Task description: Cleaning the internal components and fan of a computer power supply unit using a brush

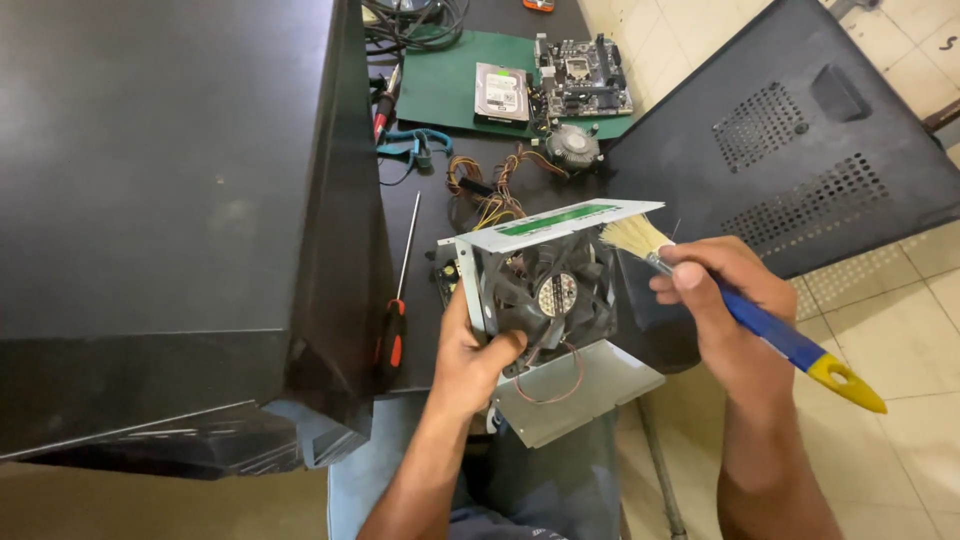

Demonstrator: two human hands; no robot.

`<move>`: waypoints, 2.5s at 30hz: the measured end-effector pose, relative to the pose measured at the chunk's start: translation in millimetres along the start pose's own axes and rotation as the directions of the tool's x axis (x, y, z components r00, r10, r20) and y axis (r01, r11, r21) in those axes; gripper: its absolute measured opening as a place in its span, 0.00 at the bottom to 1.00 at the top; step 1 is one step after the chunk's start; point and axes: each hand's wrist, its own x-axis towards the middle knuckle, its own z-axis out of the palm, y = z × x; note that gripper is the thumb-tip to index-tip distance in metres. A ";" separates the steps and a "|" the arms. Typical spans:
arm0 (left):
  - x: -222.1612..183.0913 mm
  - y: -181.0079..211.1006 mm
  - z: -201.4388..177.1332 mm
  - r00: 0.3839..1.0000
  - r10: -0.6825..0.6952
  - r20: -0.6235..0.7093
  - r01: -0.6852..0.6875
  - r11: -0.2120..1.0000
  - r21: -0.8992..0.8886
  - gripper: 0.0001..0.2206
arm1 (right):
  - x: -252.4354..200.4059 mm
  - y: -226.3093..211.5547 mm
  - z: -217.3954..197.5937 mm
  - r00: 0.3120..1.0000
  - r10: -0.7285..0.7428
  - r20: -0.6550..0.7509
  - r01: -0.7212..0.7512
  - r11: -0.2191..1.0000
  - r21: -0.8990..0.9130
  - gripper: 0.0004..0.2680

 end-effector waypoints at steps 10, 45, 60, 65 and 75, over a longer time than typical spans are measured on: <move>-4.1 -13.5 5.6 0.994 0.107 -0.026 -0.103 0.985 0.137 0.22 | -5.9 -14.0 15.2 0.990 0.020 0.141 0.012 0.975 -0.221 0.11; -11.0 14.8 25.0 0.989 0.040 -0.141 -0.004 0.969 0.246 0.16 | -15.0 -32.2 19.7 0.851 -0.282 0.443 0.462 0.802 -0.379 0.14; -4.1 30.5 23.6 0.958 -0.144 -0.247 0.253 0.832 0.495 0.21 | -13.2 51.9 63.2 0.998 -0.058 0.036 0.068 0.912 -0.405 0.08; -0.8 34.1 31.7 0.961 -0.164 -0.223 0.267 0.769 0.582 0.22 | -11.3 48.4 67.9 0.911 -0.409 0.051 0.398 0.844 -0.360 0.07; 7.2 37.4 32.9 0.940 -0.208 -0.271 0.331 0.754 0.568 0.22 | -7.9 66.3 73.2 0.876 -0.477 0.071 0.454 0.768 -0.451 0.09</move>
